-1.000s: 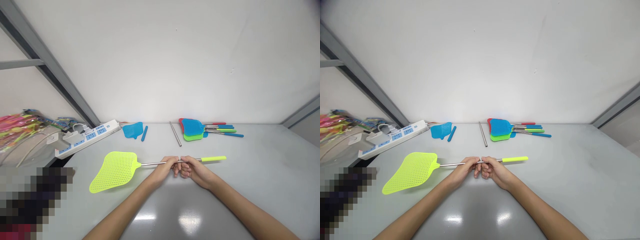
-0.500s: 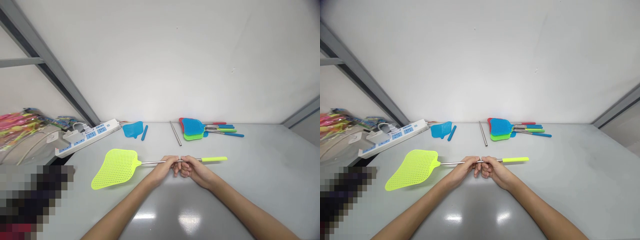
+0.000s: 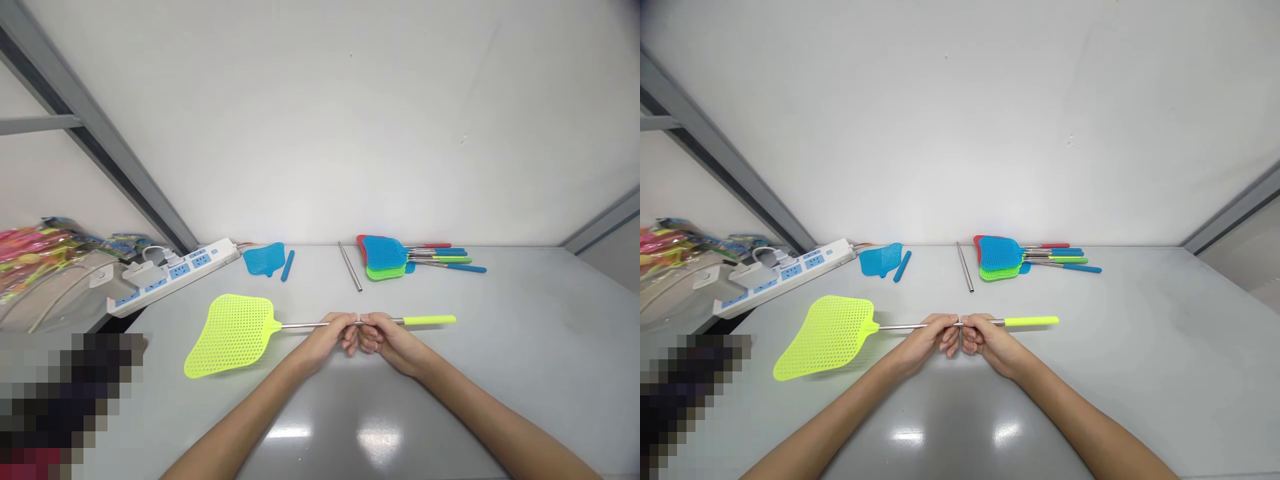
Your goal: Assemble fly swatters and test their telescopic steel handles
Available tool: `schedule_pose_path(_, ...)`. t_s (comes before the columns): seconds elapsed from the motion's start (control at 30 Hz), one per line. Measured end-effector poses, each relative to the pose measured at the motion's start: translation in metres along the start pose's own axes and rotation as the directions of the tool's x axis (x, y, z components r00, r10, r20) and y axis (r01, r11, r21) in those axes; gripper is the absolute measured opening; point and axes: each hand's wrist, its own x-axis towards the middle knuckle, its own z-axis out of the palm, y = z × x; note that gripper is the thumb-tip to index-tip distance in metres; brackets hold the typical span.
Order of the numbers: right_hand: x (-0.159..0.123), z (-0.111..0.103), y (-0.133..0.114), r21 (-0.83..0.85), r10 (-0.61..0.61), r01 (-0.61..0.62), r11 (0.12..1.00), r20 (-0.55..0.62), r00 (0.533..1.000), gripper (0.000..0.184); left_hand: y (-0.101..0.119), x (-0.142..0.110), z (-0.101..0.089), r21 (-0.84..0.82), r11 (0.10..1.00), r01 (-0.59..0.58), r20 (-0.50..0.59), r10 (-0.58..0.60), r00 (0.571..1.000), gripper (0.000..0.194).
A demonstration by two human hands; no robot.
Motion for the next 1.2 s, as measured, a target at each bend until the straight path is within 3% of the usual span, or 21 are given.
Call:
schedule_pose_path(0.17, 0.0006, -0.0005, -0.0006, 0.000, -0.007, 0.007, 1.000, -0.002, 1.000, 0.034, 0.0007, -0.0008, 0.0009, -0.011, 1.000, 0.020, 0.012, -0.020, 1.000, 0.035)
schedule_pose_path(0.47, -0.0020, -0.0018, -0.0036, 0.021, -0.013, 0.013, 1.000, 0.021, 1.000, 0.034, 0.0042, -0.0052, 0.0012, 0.160, 0.987, -0.021, -0.028, 0.025, 0.999, 0.036)
schedule_pose_path(0.83, -0.0003, -0.0017, -0.0023, 0.027, -0.027, 0.026, 0.999, 0.010, 1.000, 0.034, 0.0045, -0.0060, 0.0038, 0.167, 0.983, -0.072, -0.062, 0.083, 0.995, 0.028)
schedule_pose_path(1.2, -0.0030, 0.0028, -0.0041, 0.001, 0.058, -0.058, 0.998, 0.010, 0.998, 0.036, 0.0010, -0.0050, 0.0080, 0.270, 0.953, -0.136, -0.129, 0.176, 0.976, 0.028)
